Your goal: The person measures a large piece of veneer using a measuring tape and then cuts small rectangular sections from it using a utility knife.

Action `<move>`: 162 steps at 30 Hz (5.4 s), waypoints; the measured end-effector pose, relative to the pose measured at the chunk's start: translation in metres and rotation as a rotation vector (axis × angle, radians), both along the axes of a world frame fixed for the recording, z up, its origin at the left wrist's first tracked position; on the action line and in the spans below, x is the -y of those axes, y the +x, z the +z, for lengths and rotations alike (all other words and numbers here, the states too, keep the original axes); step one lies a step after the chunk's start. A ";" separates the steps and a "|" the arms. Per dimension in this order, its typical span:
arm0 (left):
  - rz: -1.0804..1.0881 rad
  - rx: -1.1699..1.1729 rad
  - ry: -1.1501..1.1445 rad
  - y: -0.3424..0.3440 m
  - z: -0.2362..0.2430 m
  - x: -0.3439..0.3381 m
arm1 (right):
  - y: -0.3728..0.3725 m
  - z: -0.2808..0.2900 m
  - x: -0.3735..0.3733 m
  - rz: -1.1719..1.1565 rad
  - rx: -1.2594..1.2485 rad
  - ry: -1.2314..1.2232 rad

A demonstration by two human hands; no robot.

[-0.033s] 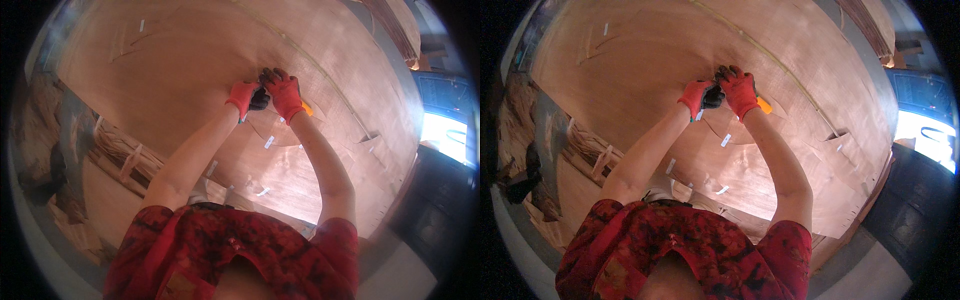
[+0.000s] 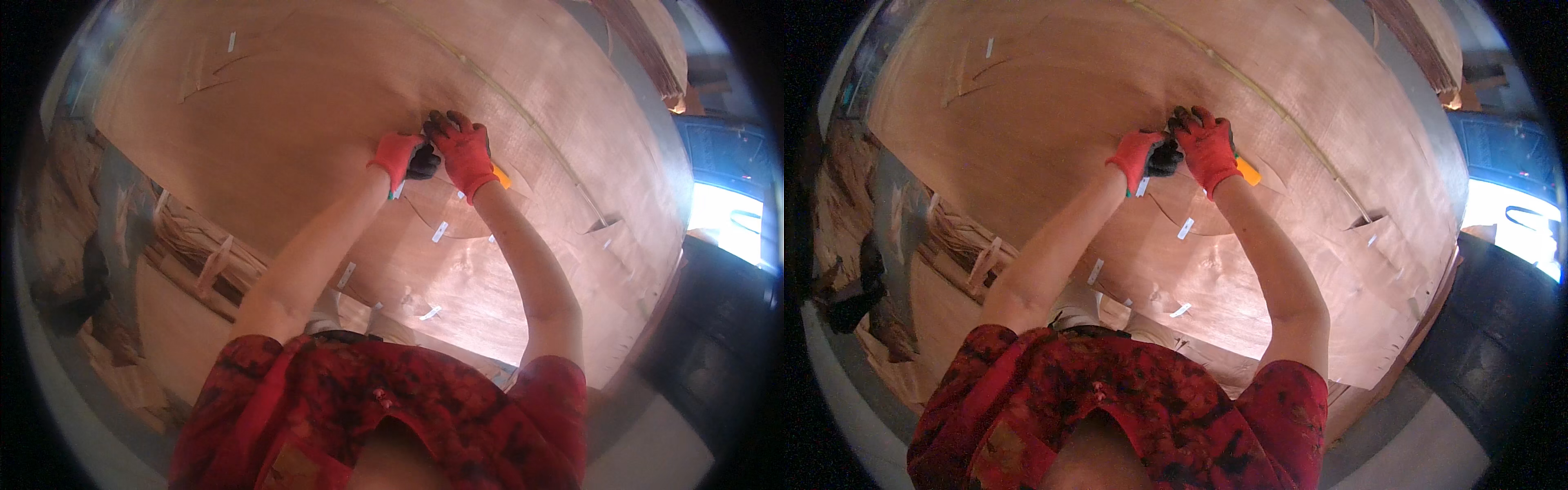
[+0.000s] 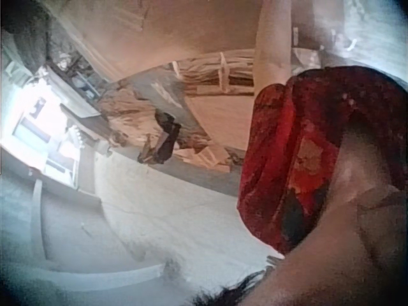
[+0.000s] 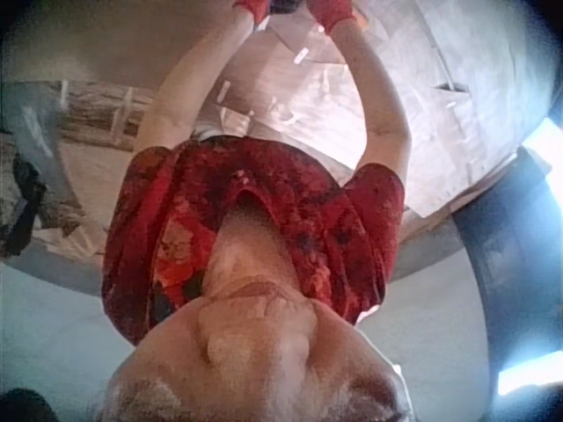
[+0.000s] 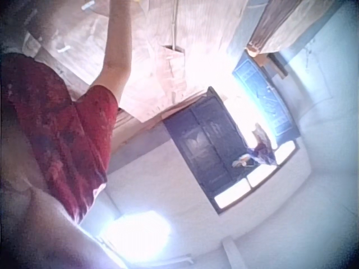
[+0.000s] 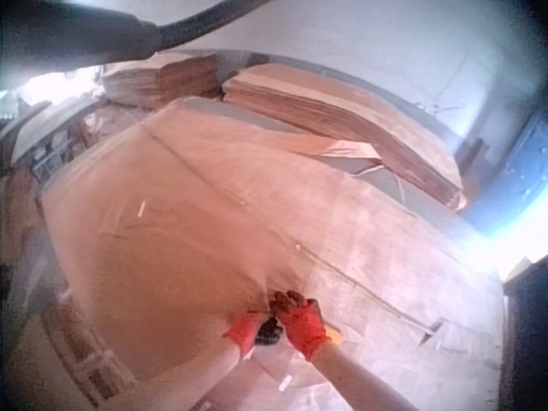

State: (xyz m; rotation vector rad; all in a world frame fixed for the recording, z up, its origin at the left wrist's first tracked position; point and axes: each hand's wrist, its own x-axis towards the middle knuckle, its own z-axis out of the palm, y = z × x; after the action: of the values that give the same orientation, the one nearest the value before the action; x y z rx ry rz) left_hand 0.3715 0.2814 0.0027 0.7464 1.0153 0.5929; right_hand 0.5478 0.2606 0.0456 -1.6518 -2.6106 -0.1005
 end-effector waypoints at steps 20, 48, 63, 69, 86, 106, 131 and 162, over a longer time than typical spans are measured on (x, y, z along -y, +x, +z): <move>-0.249 -0.030 -0.224 0.038 0.078 0.080 | 0.144 0.040 0.166 -0.838 -0.716 0.223; -0.315 -0.128 -0.115 0.137 0.100 0.128 | 0.168 -0.004 0.174 -0.350 -0.028 -0.011; -0.161 -1.471 1.175 -0.092 0.027 0.082 | 0.070 0.010 0.087 -0.317 -0.213 0.074; -0.133 -1.448 1.201 -0.086 0.020 0.082 | 0.078 0.022 0.070 -0.361 -0.265 -0.073; -0.131 -1.478 1.178 -0.089 0.039 0.087 | 0.120 0.033 0.317 -0.923 -0.624 -0.027; -0.017 -1.180 1.071 -0.212 0.052 0.063 | 0.048 0.022 0.338 -1.010 -0.289 -0.570; 0.190 -1.567 0.730 -0.486 0.009 0.277 | 0.099 0.019 0.334 -1.060 -0.344 -0.737; 0.412 -0.832 -0.425 -0.948 -0.089 0.404 | -0.607 0.003 -0.196 -0.439 0.085 -0.282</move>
State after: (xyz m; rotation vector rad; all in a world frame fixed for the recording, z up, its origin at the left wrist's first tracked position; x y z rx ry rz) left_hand -0.5763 -0.1225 -0.0858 0.3884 2.0243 0.3815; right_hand -0.0588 0.4566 0.0488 -2.3432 -2.3545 0.1949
